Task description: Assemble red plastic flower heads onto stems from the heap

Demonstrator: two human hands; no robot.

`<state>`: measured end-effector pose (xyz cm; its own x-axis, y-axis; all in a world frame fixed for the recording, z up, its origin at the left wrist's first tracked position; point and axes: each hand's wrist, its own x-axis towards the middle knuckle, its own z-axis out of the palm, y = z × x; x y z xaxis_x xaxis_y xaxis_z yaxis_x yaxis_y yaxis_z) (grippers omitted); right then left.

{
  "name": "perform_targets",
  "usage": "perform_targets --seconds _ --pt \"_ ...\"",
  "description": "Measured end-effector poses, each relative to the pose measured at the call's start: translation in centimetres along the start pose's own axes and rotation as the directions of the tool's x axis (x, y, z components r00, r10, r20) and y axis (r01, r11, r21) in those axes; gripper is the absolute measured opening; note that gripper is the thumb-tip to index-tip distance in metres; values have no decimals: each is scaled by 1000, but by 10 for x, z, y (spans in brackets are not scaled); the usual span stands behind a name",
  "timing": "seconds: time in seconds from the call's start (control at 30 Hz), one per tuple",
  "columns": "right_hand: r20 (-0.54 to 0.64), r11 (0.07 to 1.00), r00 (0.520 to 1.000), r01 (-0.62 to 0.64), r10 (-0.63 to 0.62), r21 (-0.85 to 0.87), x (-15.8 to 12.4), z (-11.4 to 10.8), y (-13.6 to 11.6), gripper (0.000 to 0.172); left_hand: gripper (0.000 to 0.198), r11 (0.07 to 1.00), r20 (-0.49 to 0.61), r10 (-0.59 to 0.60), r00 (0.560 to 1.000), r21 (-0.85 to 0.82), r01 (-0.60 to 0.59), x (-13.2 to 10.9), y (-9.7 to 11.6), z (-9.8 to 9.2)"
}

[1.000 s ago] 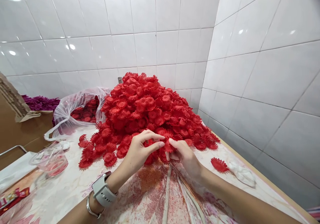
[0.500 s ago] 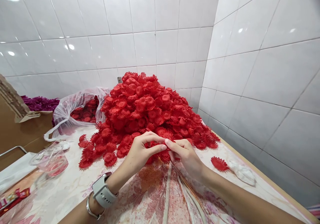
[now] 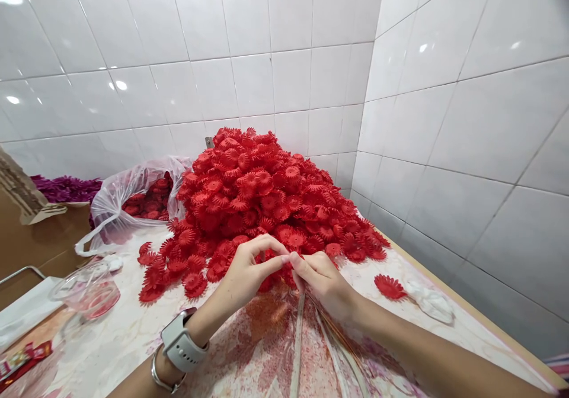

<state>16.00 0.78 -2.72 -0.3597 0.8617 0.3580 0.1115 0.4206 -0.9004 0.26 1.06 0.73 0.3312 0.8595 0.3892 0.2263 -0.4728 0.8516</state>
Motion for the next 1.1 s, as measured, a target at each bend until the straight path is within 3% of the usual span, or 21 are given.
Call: perform_targets --seconds 0.17,0.27,0.4,0.5,0.6,0.73,0.83,1.1 --pt "-38 994 997 56 -60 -97 0 1 3 58 13 988 -107 -151 983 -52 146 3 -5 7" --pt "-39 985 992 114 -120 -132 -5 2 0 55 17 981 -197 -186 963 -85 172 10 -15 -3" --pt "-27 982 987 152 -156 -112 -11 6 -5 50 23 988 -411 -151 899 -41 147 18 -23 -28" --pt "-52 995 994 93 -95 -43 -9 7 -5 41 18 992 -452 -76 889 59 114 18 -20 -35" --pt "-75 999 997 32 -31 23 -5 8 -1 33 14 988 -382 -16 924 135 73 13 -14 -27" --pt "-94 995 995 -33 42 95 0 6 1 33 21 992 -147 -5 989 126 24 7 -5 -13" --pt "-136 987 987 -63 83 145 1 5 0 34 16 995 1 14 1000 104 -14 5 -4 -7" --pt "-165 965 976 -98 141 242 2 6 -3 50 16 993 25 11 1000 116 -14 4 -11 -4"
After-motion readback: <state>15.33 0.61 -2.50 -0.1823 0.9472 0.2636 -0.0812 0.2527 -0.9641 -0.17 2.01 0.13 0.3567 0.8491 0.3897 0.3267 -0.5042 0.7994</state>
